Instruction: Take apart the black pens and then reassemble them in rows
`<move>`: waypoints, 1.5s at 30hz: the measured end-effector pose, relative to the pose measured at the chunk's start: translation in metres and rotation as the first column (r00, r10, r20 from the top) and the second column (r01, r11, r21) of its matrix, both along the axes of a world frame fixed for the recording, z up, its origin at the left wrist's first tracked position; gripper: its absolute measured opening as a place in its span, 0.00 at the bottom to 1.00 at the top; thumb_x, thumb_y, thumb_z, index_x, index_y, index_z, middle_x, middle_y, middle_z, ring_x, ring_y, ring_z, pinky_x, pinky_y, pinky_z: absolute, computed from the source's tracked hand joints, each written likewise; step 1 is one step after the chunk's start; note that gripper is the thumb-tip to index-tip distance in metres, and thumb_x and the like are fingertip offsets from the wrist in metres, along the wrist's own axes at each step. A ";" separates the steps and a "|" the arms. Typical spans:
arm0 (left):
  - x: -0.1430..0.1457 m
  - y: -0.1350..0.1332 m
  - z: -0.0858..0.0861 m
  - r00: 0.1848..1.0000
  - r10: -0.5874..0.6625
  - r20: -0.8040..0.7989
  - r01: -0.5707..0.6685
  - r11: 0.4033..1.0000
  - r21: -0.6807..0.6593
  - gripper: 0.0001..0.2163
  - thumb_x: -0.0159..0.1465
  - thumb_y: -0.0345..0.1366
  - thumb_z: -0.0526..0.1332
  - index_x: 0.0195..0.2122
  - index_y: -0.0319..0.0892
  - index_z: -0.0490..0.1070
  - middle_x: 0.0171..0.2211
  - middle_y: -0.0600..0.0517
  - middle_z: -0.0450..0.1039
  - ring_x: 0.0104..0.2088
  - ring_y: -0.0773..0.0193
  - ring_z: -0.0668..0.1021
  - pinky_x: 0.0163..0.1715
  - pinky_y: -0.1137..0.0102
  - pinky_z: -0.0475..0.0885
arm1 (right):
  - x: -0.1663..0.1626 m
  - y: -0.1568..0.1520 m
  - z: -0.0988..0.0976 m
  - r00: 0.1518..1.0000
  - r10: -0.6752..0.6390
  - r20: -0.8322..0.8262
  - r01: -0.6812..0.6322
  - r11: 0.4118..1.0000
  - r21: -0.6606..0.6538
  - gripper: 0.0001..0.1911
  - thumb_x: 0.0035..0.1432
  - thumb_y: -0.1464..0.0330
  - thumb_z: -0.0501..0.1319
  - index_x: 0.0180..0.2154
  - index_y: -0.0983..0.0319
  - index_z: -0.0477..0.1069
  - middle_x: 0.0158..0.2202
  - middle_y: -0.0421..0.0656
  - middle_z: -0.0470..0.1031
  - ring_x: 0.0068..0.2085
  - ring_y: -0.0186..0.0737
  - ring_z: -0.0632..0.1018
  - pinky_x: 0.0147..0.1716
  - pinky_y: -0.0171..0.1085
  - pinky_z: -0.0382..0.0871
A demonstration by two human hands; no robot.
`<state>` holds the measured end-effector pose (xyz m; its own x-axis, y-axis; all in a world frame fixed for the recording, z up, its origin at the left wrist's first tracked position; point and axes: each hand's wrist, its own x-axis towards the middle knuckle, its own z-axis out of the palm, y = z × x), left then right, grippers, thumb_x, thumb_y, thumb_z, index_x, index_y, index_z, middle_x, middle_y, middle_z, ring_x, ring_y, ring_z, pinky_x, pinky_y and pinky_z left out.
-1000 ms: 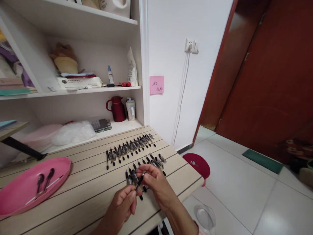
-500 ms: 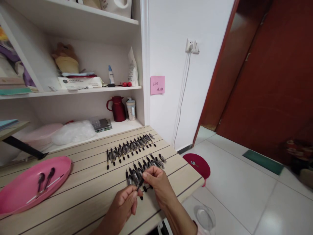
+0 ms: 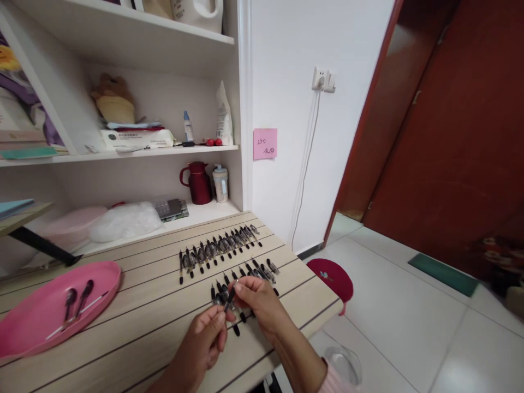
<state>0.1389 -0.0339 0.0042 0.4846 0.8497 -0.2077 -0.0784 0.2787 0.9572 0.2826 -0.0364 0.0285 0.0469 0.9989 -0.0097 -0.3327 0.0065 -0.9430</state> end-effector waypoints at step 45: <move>-0.030 0.057 -0.001 0.974 0.139 0.181 -0.151 0.987 0.053 0.13 0.58 0.43 0.56 0.37 0.39 0.64 0.18 0.58 0.66 0.09 0.80 0.55 0.09 0.79 0.44 | -0.017 0.103 0.036 0.907 0.327 0.265 -0.350 0.936 0.044 0.17 0.38 0.60 0.68 0.29 0.63 0.69 0.17 0.34 0.67 0.20 0.30 0.69 0.21 0.31 0.61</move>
